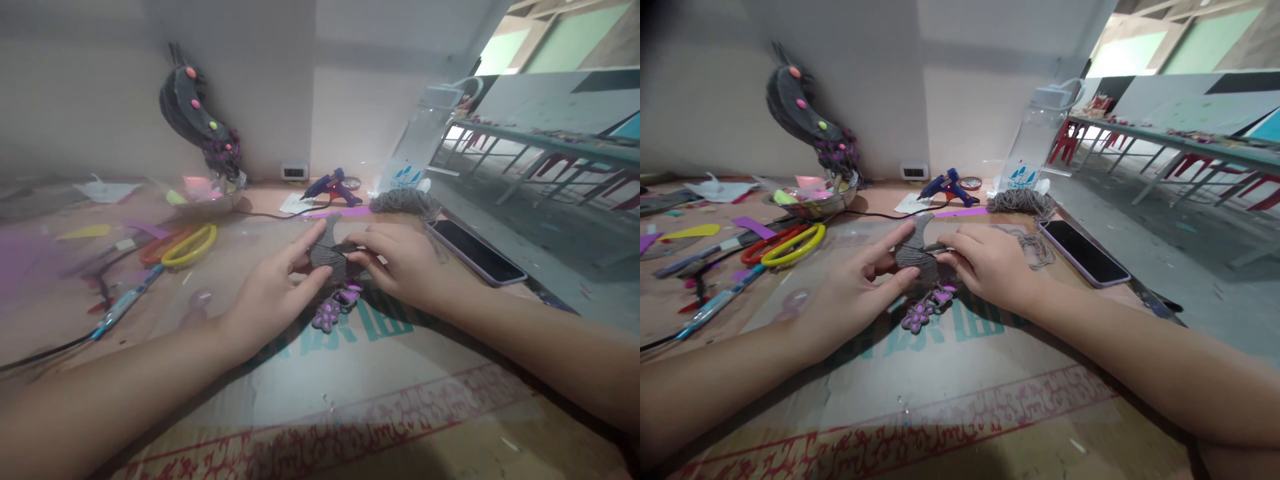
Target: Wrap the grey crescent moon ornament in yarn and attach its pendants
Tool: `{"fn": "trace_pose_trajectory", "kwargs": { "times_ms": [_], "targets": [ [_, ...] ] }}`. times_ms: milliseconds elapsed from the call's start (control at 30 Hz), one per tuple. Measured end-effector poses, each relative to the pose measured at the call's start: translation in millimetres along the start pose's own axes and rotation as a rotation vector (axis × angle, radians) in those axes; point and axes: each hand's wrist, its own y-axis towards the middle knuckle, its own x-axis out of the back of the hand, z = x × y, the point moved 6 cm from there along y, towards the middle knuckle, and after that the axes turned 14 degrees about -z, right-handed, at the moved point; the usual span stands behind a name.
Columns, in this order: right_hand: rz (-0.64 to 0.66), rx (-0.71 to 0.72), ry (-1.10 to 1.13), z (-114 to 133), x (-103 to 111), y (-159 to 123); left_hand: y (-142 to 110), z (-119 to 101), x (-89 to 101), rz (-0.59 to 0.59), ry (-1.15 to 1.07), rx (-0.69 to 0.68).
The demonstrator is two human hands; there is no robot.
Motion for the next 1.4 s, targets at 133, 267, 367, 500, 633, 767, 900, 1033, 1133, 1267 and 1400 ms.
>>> {"fn": "trace_pose_trajectory", "kwargs": {
  "times_ms": [133,267,367,500,633,767,900,1033,1133,1267,1400],
  "targets": [
    [0.009,-0.007,0.004,1.0,0.7,0.7,-0.3,-0.5,1.3,-0.017,0.04,-0.057],
    [0.017,-0.026,0.005,1.2,0.3,0.2,-1.9,-1.5,2.3,-0.028,0.109,-0.112],
    [0.039,-0.05,0.014,0.7,-1.1,-0.6,-2.9,-1.8,3.2,-0.042,0.139,-0.119],
    [0.031,-0.03,0.01,2.3,0.6,1.0,-3.8,-2.4,3.0,-0.046,0.135,-0.116],
    [0.007,0.033,-0.01,5.6,4.2,4.4,-3.6,-2.2,1.6,-0.039,0.086,-0.083],
    [0.006,0.064,-0.049,6.2,5.5,6.2,-3.1,0.0,-0.3,-0.018,0.048,-0.012],
    [0.006,0.073,-0.072,5.4,4.5,5.4,-2.4,1.4,-1.6,0.004,0.02,0.049],
    [-0.017,0.057,-0.043,3.7,3.1,3.3,-1.5,1.4,-1.7,0.009,0.014,0.069],
    [-0.025,0.047,-0.027,2.9,2.7,2.1,-1.1,0.7,-1.7,0.006,0.0,0.061],
    [-0.02,0.05,-0.032,2.8,2.8,1.5,-0.4,1.0,-1.2,-0.004,-0.019,0.062],
    [-0.006,0.039,-0.024,2.5,2.4,1.2,-1.1,0.6,-1.4,0.011,0.001,0.049]
  ]
}}
